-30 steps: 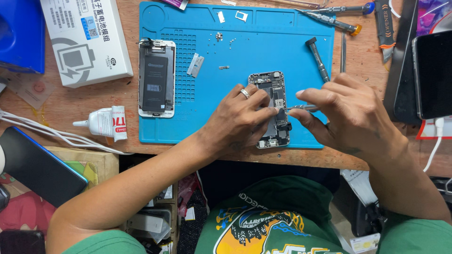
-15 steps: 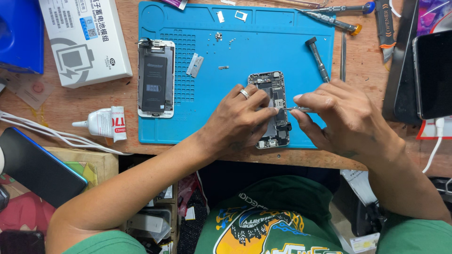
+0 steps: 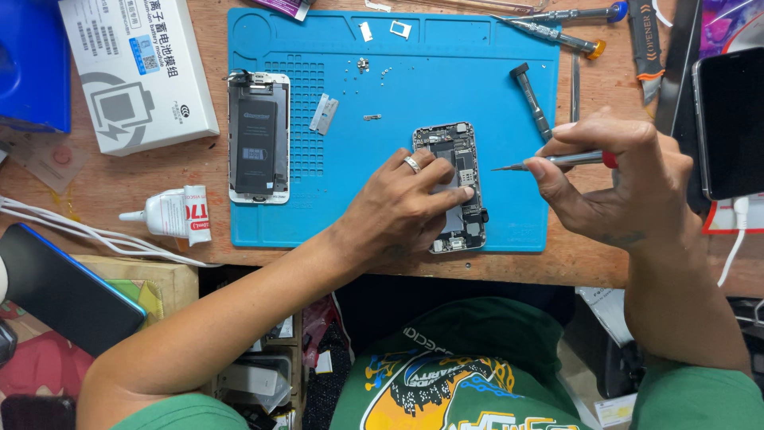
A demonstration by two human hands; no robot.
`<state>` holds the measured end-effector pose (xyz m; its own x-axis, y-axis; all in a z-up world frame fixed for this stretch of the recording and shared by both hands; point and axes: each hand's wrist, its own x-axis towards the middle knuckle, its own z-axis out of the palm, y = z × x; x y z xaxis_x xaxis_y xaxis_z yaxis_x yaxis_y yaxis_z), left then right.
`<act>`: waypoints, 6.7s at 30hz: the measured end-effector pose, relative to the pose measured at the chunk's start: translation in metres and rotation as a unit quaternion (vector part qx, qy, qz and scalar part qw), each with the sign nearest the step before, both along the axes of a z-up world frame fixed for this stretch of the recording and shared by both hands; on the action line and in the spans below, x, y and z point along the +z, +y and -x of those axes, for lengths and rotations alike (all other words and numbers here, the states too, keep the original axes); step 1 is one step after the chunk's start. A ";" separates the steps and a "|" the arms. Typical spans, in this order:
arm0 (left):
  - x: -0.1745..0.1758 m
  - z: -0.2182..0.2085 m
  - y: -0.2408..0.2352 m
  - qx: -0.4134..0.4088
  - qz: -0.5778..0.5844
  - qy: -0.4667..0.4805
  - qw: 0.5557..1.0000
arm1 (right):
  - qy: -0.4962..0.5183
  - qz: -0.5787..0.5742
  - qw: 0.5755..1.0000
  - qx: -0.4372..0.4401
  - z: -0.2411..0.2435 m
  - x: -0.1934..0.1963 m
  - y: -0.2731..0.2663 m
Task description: The person uses a screwdriver to remove screws from a disassembled smartphone placed on a blue anti-static mat. They carefully place the removed screws on the mat and continue unscrewing additional components inside the phone chassis.
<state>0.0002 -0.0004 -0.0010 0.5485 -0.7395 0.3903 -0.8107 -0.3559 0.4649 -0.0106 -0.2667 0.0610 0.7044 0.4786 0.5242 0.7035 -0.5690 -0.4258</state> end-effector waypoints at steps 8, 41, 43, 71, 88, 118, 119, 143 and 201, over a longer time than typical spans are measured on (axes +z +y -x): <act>0.003 0.001 0.000 -0.001 0.001 0.005 1.000 | -0.004 -0.005 1.000 0.004 -0.001 0.000 0.004; 0.010 -0.011 0.011 0.299 0.134 -0.012 0.945 | 0.061 0.057 0.995 -0.057 -0.027 0.005 0.008; 0.013 -0.018 0.016 0.342 0.121 -0.008 0.932 | 0.089 0.050 0.993 -0.062 -0.030 0.006 0.006; 0.023 -0.031 0.029 0.300 0.016 -0.012 0.954 | 0.122 0.010 0.988 -0.096 -0.030 -0.019 -0.006; 0.010 0.002 0.005 0.192 -0.027 -0.041 0.980 | 0.231 0.139 0.956 -0.111 -0.025 -0.020 0.021; 0.007 0.008 0.007 0.101 0.075 -0.048 0.991 | 0.015 0.140 0.990 -0.027 -0.069 -0.021 0.075; 0.007 0.008 0.007 0.096 0.080 -0.052 0.991 | 0.012 0.134 0.991 -0.016 -0.078 -0.024 0.084; 0.004 0.006 0.007 0.077 0.071 -0.051 0.993 | 0.163 0.123 0.979 -0.014 -0.122 -0.025 0.118; 0.004 -0.001 0.005 0.275 0.092 0.043 0.956 | 0.182 0.032 0.983 0.012 -0.049 -0.037 0.062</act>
